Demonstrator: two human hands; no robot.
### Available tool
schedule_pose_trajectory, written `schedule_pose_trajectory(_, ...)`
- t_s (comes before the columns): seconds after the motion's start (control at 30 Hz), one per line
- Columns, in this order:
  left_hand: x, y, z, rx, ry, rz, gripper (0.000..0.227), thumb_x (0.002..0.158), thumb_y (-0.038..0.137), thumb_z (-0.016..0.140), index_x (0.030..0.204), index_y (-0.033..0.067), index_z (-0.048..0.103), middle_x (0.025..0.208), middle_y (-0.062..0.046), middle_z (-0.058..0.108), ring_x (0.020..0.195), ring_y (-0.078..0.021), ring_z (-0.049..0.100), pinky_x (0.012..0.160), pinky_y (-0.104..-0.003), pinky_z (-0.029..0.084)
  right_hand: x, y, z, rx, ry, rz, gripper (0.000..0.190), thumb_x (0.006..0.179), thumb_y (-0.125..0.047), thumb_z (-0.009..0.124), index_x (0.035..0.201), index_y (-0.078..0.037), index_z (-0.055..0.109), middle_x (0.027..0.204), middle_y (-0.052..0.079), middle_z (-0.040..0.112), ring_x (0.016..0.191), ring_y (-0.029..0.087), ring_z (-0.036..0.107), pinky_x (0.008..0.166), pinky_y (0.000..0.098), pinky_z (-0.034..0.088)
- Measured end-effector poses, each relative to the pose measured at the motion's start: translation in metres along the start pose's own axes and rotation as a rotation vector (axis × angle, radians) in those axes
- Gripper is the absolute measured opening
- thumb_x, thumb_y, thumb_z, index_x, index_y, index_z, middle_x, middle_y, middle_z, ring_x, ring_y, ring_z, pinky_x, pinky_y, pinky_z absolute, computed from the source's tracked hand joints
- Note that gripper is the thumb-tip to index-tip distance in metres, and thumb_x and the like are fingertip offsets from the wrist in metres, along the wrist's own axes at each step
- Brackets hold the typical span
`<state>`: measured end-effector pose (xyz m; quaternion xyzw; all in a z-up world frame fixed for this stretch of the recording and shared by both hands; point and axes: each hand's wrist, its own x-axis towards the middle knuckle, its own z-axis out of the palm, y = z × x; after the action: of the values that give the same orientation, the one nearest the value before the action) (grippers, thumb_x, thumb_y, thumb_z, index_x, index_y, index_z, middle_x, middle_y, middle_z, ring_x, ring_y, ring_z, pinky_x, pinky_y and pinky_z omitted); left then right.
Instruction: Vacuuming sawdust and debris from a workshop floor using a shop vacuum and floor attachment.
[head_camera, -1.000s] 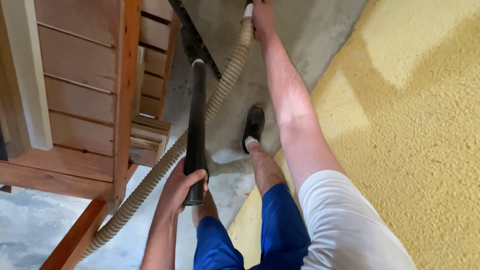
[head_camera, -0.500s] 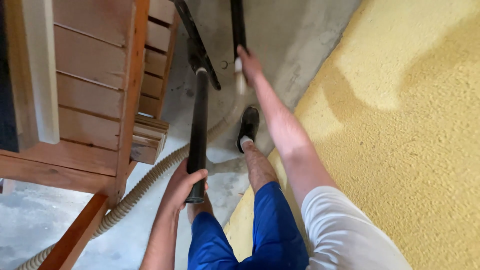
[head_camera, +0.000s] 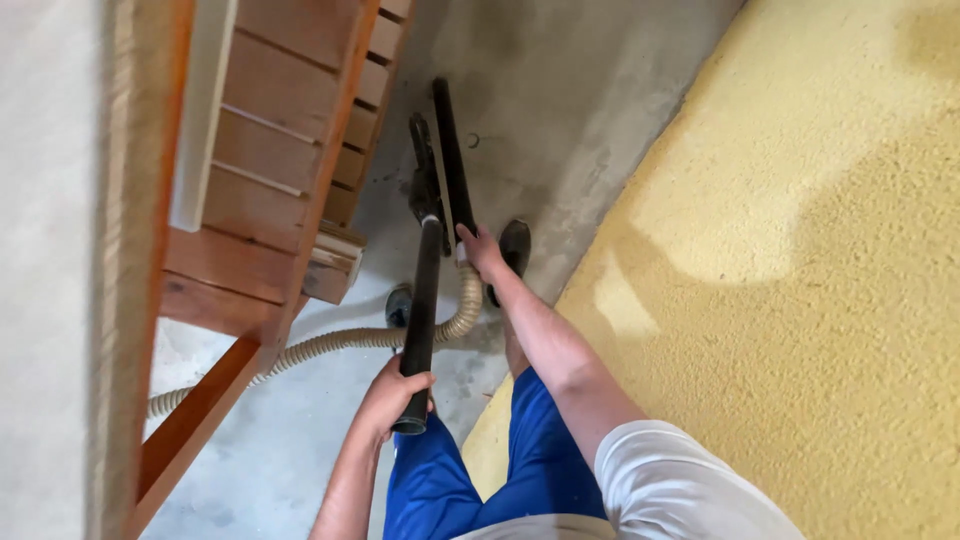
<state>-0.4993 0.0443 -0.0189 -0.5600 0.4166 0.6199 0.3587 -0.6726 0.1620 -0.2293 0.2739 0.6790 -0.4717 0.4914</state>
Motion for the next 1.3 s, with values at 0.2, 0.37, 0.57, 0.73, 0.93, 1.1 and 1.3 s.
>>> schedule_pose_trajectory(0.2,-0.017,-0.056,-0.037,0.087,-0.004,-0.032,0.057,0.079,0.017,0.077,0.126,-0.0084,0.057,0.082,-0.020,0.066,0.059,-0.0301,0.072,0.055,-0.042,0.062,-0.025,0.066,0.031,0.158,-0.024,0.056,0.083,0.102,-0.043,0.068,0.158,0.004,0.030,0.151,0.036,0.041,0.127,0.048,0.056,0.082,0.0518,0.065)
schedule_pose_trajectory(0.37,-0.008,-0.121,-0.078,0.150,-0.010,-0.018,0.058,0.080,0.019,0.076,0.126,-0.0089,0.057,0.083,-0.021,0.067,0.062,-0.0302,0.073,0.058,-0.042,0.061,-0.042,0.173,0.046,0.091,0.077,0.058,0.076,0.101,-0.045,0.068,0.151,0.004,0.040,0.139,0.035,0.051,0.119,0.047,0.061,0.081,0.0566,0.064)
schedule_pose_trajectory(0.57,-0.014,-0.185,-0.124,0.376,0.014,0.040,0.056,0.075,0.022,0.076,0.120,-0.0094,0.064,0.084,-0.025,0.071,0.065,-0.0351,0.075,0.061,-0.047,0.060,-0.188,0.215,0.092,-0.164,0.223,0.184,0.071,0.091,-0.065,0.063,0.144,-0.019,0.056,0.140,0.025,0.059,0.132,0.041,0.056,0.110,0.0487,0.046)
schedule_pose_trajectory(0.73,-0.051,-0.230,-0.149,0.656,0.014,0.069,0.082,0.071,0.039,0.081,0.134,-0.0086,0.058,0.116,-0.030,0.069,0.107,-0.0437,0.071,0.088,-0.053,0.057,-0.212,0.304,0.107,0.144,0.236,0.098,0.072,0.097,-0.044,0.069,0.146,0.005,0.050,0.135,0.034,0.056,0.111,0.042,0.067,0.078,0.0505,0.065)
schedule_pose_trajectory(0.93,-0.097,-0.318,-0.188,0.832,0.070,0.041,0.080,0.071,0.037,0.077,0.136,-0.0063,0.058,0.126,-0.029,0.068,0.119,-0.0427,0.066,0.097,-0.053,0.055,-0.284,0.338,0.140,-0.155,0.103,0.049,0.081,0.099,-0.056,0.062,0.154,-0.001,0.042,0.146,0.031,0.051,0.135,0.047,0.050,0.107,0.0583,0.049)
schedule_pose_trajectory(1.1,-0.107,-0.388,-0.243,0.827,0.086,-0.035,0.081,0.071,0.042,0.075,0.137,-0.0025,0.058,0.131,-0.029,0.066,0.127,-0.0436,0.062,0.104,-0.053,0.052,-0.194,0.439,0.174,-0.446,0.121,0.027,0.068,0.092,-0.061,0.061,0.134,-0.009,0.062,0.131,0.022,0.067,0.128,0.039,0.061,0.105,0.0490,0.052)
schedule_pose_trajectory(1.3,-0.084,-0.453,-0.319,0.560,0.092,-0.019,0.085,0.076,0.043,0.079,0.141,-0.0060,0.055,0.130,-0.033,0.064,0.127,-0.0479,0.059,0.101,-0.056,0.050,-0.138,0.466,0.250,-0.544,0.109,-0.110,0.071,0.093,-0.056,0.059,0.138,-0.002,0.054,0.131,0.028,0.065,0.124,0.046,0.062,0.101,0.0543,0.053)
